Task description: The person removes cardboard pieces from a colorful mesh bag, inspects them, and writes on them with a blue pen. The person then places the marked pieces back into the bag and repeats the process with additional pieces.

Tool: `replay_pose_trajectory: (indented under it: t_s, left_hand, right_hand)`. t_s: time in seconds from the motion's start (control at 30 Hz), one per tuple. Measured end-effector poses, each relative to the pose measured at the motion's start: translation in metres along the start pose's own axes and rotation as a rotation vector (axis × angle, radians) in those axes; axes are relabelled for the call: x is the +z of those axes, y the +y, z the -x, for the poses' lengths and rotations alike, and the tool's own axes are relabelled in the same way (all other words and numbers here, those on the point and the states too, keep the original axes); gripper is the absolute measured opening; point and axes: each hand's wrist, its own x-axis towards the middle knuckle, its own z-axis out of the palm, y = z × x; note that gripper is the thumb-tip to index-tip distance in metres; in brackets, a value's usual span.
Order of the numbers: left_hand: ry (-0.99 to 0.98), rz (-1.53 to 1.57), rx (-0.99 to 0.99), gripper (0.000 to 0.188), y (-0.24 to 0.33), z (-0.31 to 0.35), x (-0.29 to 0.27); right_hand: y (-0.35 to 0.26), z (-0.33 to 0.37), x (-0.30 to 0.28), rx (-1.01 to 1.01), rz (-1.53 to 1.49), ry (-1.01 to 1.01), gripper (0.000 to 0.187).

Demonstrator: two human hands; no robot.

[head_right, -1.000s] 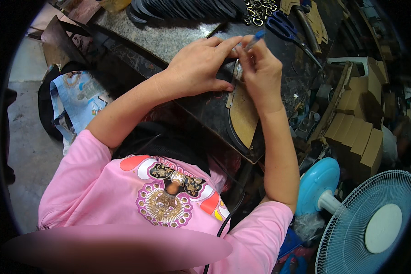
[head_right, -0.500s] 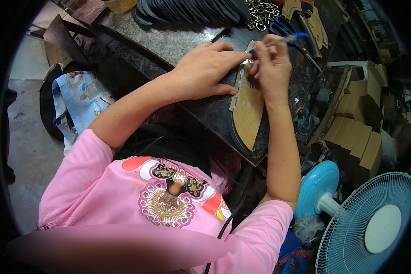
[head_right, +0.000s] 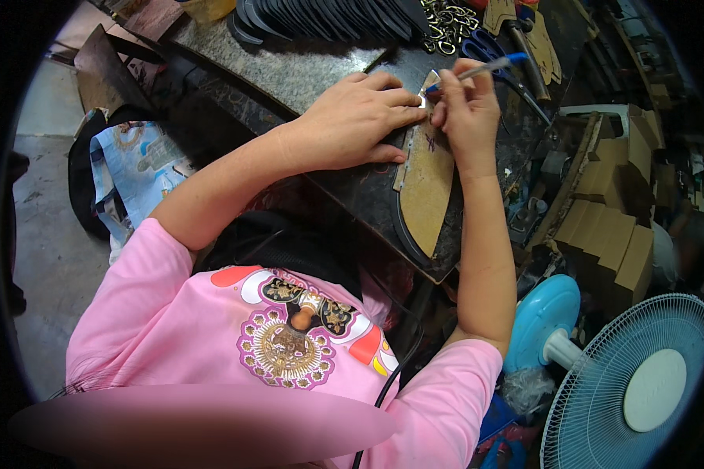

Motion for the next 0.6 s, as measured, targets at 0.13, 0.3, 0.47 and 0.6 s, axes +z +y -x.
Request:
replay_pose_trajectory:
  t_s: [0.13, 0.3, 0.47, 0.6]
  left_hand:
    - [0.009, -0.002, 0.005, 0.057, 0.0, 0.001, 0.001]
    - [0.075, -0.023, 0.038, 0.051, -0.003, 0.001, 0.005]
    - [0.113, -0.044, 0.045, 0.047, -0.003, 0.001, 0.007]
    - [0.013, -0.03, 0.014, 0.052, -0.001, 0.001, 0.003]
  right_hand:
    - [-0.001, -0.002, -0.001, 0.074, -0.128, 0.055, 0.012]
    - [0.002, 0.002, 0.005, -0.295, 0.39, -0.103, 0.013]
    - [0.0, -0.001, 0.006, -0.008, 0.048, 0.045, 0.01]
    - [0.002, -0.009, 0.009, -0.336, 0.403, 0.021, 0.011]
